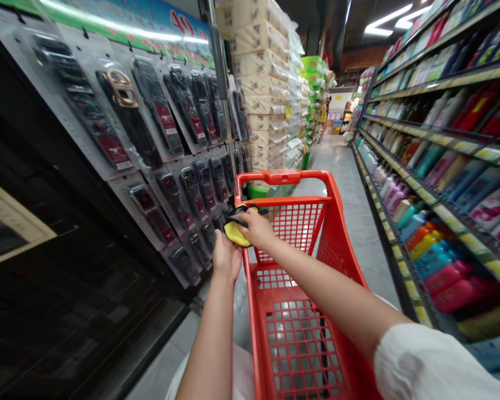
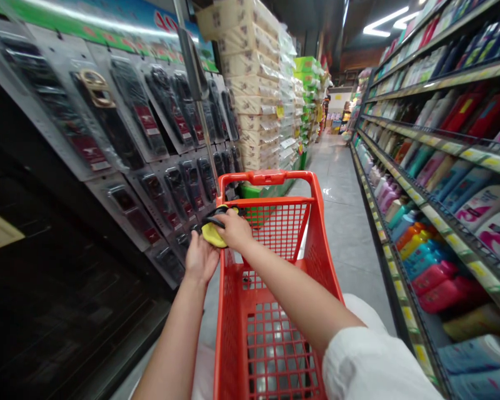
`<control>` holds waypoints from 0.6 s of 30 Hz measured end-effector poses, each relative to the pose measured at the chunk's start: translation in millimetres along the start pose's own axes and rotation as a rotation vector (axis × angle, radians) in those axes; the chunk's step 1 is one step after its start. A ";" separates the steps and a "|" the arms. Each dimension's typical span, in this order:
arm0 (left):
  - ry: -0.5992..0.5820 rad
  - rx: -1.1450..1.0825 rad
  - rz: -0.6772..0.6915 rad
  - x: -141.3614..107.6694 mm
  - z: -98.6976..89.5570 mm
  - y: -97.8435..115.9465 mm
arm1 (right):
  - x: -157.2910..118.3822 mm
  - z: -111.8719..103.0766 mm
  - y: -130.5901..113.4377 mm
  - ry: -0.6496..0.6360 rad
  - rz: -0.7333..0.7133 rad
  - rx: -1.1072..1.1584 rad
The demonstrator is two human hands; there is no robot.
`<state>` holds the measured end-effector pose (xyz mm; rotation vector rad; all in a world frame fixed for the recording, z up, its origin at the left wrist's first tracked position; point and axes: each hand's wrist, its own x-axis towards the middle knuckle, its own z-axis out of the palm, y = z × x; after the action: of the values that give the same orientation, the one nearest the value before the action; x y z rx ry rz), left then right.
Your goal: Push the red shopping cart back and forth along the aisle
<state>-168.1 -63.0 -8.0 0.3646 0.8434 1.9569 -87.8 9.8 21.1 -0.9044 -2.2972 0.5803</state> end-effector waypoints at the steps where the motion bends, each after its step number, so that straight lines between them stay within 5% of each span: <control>1: -0.008 -0.007 -0.025 -0.4 -0.7 3.0 | -17.6 1.5 0.9 -0.014 -0.014 0.030; 7: -0.062 0.107 -0.070 -6.0 2.5 11.1 | -119.0 -4.8 0.1 -0.191 -0.137 0.221; 14: -0.082 0.237 -0.031 -7.9 6.7 4.1 | -138.7 -18.5 -10.9 -0.247 -0.096 0.208; 18: -0.088 0.298 0.039 -10.2 9.1 4.2 | -162.8 -14.7 0.6 -0.384 -0.195 0.436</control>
<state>-160.5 -69.3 2.3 0.6415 1.0791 1.8371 18.4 -104.2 -28.3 -0.3786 -2.4030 1.1907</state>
